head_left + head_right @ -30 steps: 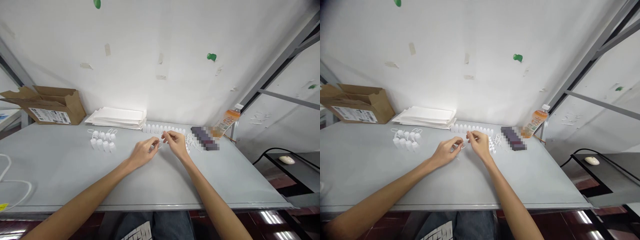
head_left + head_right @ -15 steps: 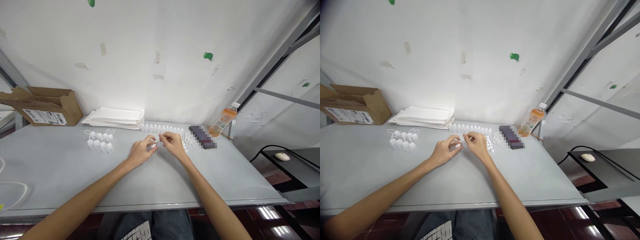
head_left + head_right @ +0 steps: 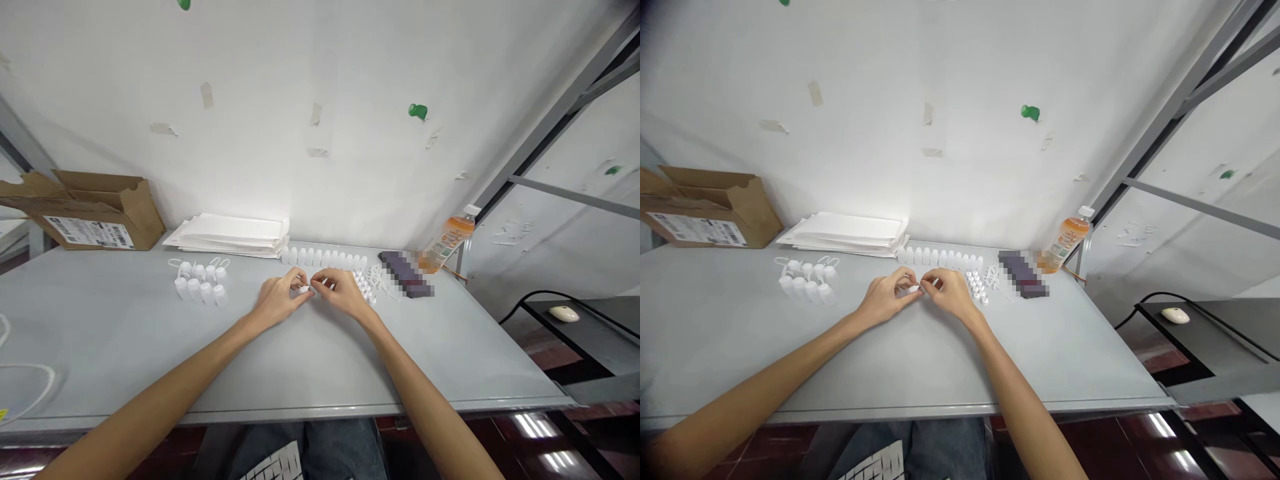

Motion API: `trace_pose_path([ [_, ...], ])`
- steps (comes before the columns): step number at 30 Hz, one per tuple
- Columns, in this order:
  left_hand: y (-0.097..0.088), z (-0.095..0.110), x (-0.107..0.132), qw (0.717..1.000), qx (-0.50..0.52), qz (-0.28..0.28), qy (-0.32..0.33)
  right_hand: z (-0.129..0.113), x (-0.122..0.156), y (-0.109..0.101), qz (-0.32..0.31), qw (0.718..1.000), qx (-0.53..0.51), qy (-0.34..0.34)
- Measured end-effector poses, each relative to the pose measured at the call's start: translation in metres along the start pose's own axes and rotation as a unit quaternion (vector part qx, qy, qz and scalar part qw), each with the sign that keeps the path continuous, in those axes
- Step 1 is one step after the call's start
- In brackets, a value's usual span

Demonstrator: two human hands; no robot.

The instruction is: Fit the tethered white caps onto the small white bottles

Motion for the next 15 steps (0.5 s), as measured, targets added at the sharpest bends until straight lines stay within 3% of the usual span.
trace_pose_path([
  [15, 0.0016, -0.0053, -0.0025, 1.000, -0.007, -0.009, 0.016, 0.0008, -0.0004, 0.0013, -0.006, 0.998, 0.061, -0.013],
])
Point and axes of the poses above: each hand's wrist, its own x-axis away from the middle knuckle, its own y-axis out of the palm, z = x × y, the point moved 7 cm from there along -x, towards the middle knuckle, and after that the axes turned 4 degrees about -z, right-handed, at the moved point
